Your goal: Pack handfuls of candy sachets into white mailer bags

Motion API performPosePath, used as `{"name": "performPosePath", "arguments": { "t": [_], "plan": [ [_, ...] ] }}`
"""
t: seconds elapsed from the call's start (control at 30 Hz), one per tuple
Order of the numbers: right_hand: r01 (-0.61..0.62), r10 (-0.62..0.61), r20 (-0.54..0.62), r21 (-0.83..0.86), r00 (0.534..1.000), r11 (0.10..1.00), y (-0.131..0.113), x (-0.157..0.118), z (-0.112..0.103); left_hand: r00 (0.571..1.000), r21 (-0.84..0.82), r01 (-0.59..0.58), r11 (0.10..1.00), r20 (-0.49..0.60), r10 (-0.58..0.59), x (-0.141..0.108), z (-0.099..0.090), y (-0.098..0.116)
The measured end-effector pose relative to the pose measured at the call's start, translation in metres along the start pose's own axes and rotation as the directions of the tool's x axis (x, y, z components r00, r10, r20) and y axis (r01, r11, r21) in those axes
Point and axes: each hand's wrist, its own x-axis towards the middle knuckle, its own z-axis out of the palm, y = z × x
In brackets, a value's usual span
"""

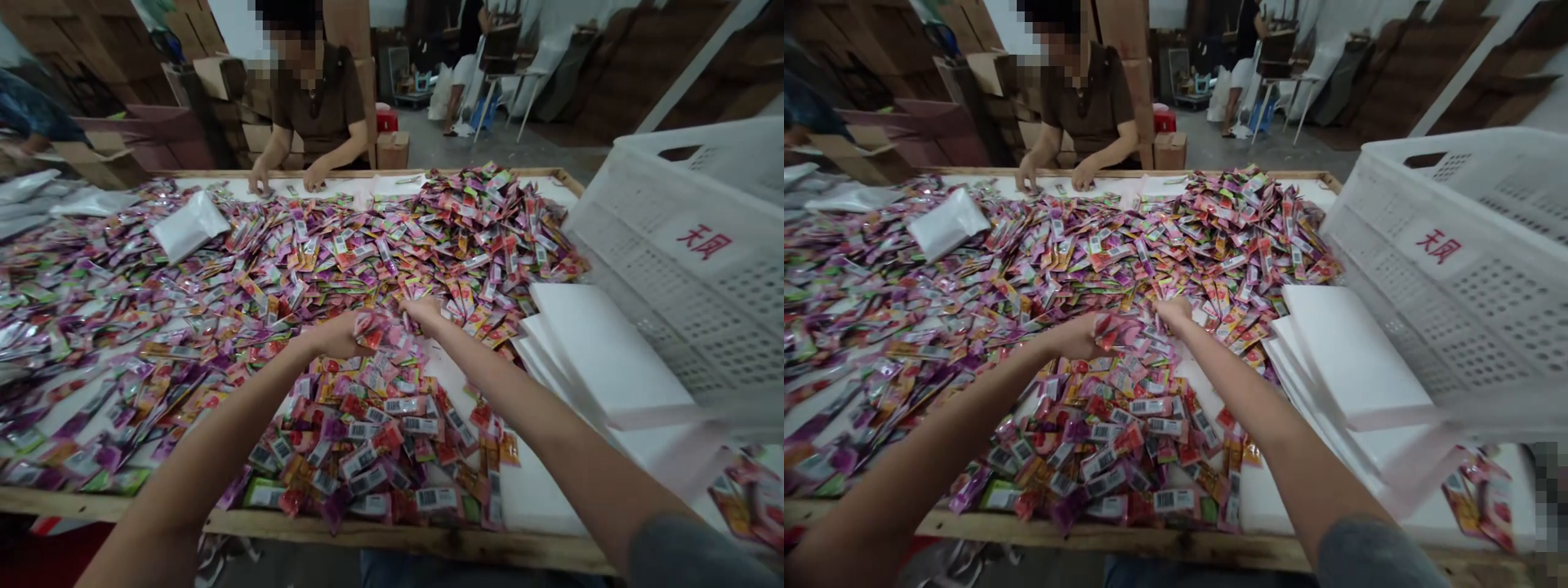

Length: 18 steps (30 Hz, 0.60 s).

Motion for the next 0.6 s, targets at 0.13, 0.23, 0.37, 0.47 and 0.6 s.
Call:
{"name": "performPosePath", "arguments": {
  "t": [0.13, 0.23, 0.37, 0.47, 0.6],
  "plan": [
    [0.022, -0.026, -0.032, -0.112, 0.999, 0.993, 0.01, 0.005, 0.005, 0.996, 0.057, 0.083, 0.995, -0.019, -0.083, -0.009, -0.023, -0.009],
    [0.041, -0.045, -0.015, -0.2, 0.999, 0.979, 0.014, 0.006, 0.0, 0.974, 0.231, 0.228, 0.946, -0.059, -0.22, -0.03, -0.026, -0.016],
    [0.097, -0.09, 0.037, -0.338, 0.995, 0.936, 0.017, -0.005, 0.006, 0.804, 0.529, 0.526, 0.665, -0.055, -0.592, -0.049, 0.027, -0.013],
    [0.24, -0.252, 0.036, -0.461, 0.967, 0.854, 0.02, -0.02, 0.019, 0.75, 0.573, 0.605, 0.553, -0.177, -0.637, -0.054, 0.073, -0.001],
    [0.368, -0.392, 0.079, -0.552, 0.917, 0.749, 0.022, -0.027, 0.018, 0.743, 0.608, 0.634, 0.478, -0.307, -0.594, -0.06, 0.087, 0.011]
  ]
}}
